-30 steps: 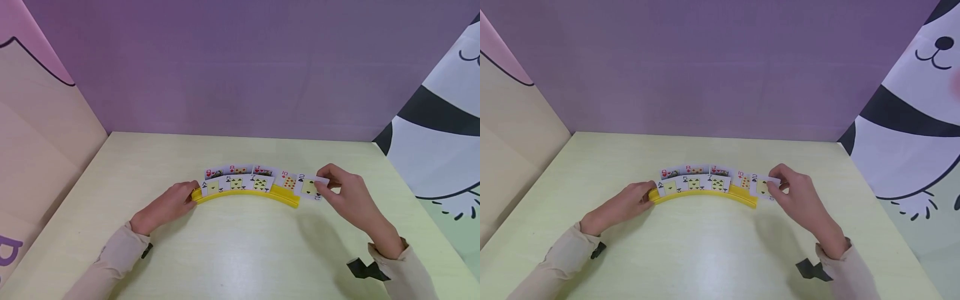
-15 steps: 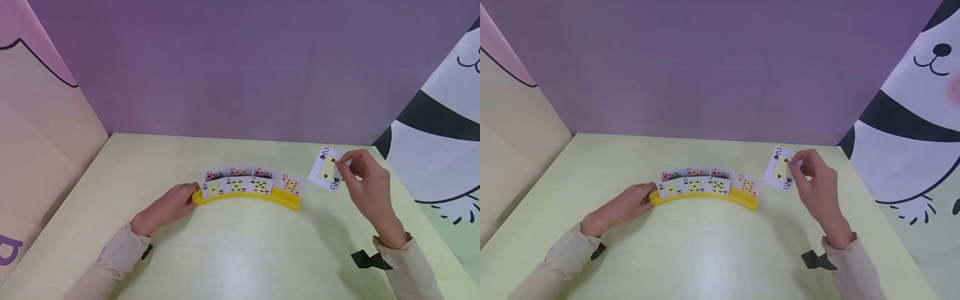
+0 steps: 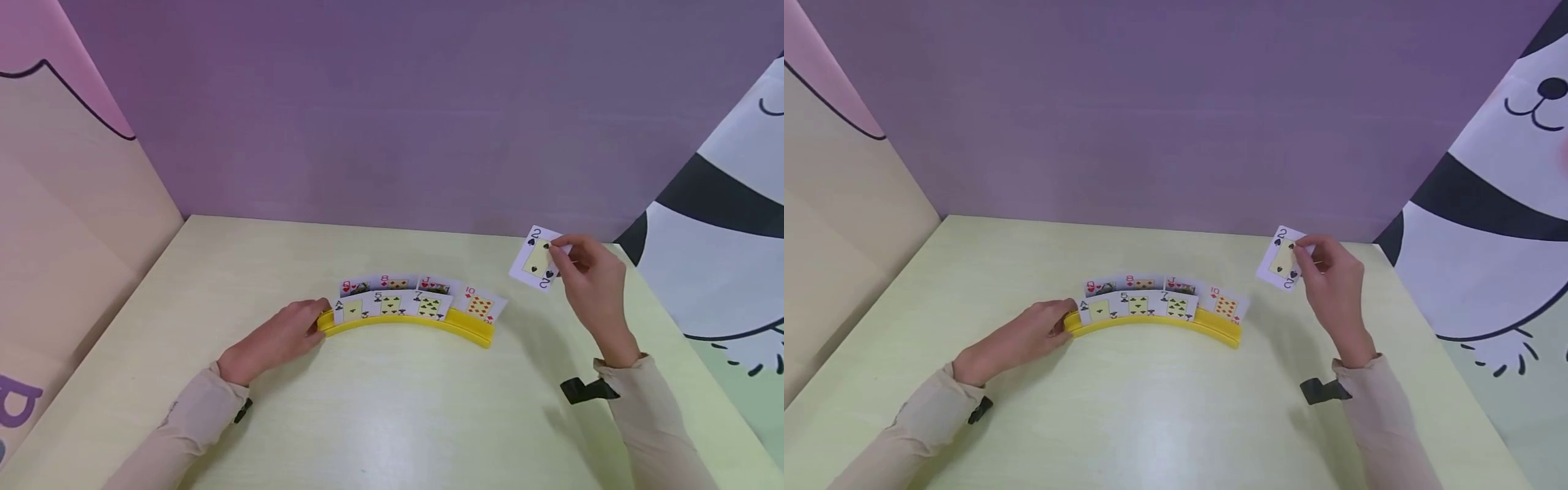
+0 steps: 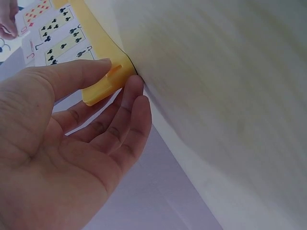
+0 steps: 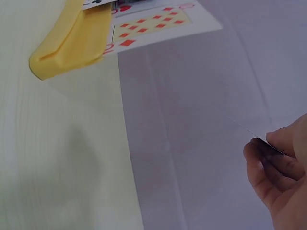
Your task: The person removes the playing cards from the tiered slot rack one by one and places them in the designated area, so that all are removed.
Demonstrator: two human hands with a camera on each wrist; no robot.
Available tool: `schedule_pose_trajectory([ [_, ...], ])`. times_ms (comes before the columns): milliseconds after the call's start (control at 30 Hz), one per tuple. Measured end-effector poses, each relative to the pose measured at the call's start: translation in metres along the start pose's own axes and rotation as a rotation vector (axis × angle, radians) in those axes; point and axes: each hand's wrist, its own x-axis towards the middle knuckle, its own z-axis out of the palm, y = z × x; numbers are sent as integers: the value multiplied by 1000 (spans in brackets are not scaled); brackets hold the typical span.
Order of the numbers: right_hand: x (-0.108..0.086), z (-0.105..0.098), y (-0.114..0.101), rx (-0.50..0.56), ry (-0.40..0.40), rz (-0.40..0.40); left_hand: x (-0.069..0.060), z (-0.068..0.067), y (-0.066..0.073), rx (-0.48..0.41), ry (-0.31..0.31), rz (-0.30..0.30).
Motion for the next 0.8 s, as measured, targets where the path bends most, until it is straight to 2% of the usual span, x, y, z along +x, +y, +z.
schedule_pose_trajectory([
  [133, 5, 8, 13, -28, -92, 56, 0, 0, 1, 4, -4, 2],
  [267, 8, 14, 20, -46, -168, 60, 1, 0, 2, 5, -8, 8],
  [467, 14, 27, 26, -57, -132, 35, 1, 0, 0, 14, -2, 2],
  [633, 13, 40, 39, -70, -139, 93, 0, 1, -2, 22, -3, 10],
  [733, 10, 44, 47, -86, -228, 134, -1, 1, -2, 20, 3, 20],
  [800, 10, 46, 50, -96, -330, 162, -1, 2, -2, 20, 4, 26],
])
